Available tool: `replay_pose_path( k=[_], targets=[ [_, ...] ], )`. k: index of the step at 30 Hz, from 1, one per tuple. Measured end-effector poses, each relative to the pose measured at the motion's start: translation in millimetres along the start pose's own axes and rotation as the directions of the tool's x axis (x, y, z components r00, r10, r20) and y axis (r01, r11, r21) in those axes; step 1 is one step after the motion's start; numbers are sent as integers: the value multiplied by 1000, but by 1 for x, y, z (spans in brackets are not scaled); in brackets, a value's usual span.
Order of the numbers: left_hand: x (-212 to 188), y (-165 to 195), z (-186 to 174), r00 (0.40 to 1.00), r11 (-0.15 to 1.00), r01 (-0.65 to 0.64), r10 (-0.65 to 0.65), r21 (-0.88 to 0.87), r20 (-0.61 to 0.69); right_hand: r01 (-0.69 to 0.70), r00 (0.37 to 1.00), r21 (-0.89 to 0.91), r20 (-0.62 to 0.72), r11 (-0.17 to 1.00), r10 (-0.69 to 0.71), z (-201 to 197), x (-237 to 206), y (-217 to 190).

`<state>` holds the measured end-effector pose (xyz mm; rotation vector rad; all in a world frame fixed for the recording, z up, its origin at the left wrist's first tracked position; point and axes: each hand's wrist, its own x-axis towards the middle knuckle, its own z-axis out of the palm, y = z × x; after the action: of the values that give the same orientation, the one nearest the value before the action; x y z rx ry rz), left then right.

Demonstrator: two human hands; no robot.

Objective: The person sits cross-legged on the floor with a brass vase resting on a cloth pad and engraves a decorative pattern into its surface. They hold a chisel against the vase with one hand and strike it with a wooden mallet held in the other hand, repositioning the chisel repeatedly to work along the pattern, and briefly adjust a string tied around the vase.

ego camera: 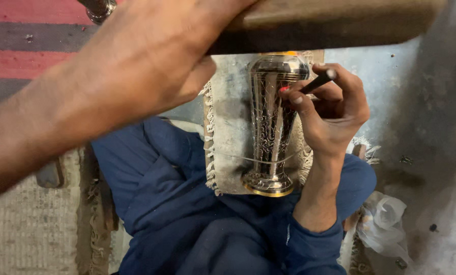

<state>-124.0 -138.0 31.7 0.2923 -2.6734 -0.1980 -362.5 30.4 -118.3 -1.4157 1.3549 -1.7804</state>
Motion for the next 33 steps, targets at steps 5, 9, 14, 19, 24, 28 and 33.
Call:
replay_pose_path(
  k=[5, 9, 14, 19, 24, 28, 33],
  targets=[
    [-13, -8, 6, 1000, 993, 4, -3, 121, -6, 38, 999, -44, 25, 998, -37, -1, -1, 1],
    [-16, -11, 12, 999, 984, -31, 36, 176, -23, 24, 1000, -14, 13, 1000, -24, -3, -1, 3],
    [-10, -11, 12, 1000, 979, -8, 11, 202, -12, 14, 1000, 21, 14, 1000, -14, -2, -1, 4],
    [-6, -8, 8, 997, 985, 55, -64, 161, 53, 3, 1000, 3, -4, 1000, -3, -2, 0, 2],
    [-5, -8, 11, 1000, 969, -13, 15, 248, -5, 9, 1000, 32, 23, 999, -10, -3, 2, 2],
    [-6, -9, 15, 1000, 976, 1, -7, 219, 23, -11, 998, 62, 58, 998, 8, -6, 0, 3],
    [-5, -9, 14, 1000, 984, 2, -7, 177, 29, -2, 998, 60, 67, 998, -2, -8, 0, 7]
  ],
)
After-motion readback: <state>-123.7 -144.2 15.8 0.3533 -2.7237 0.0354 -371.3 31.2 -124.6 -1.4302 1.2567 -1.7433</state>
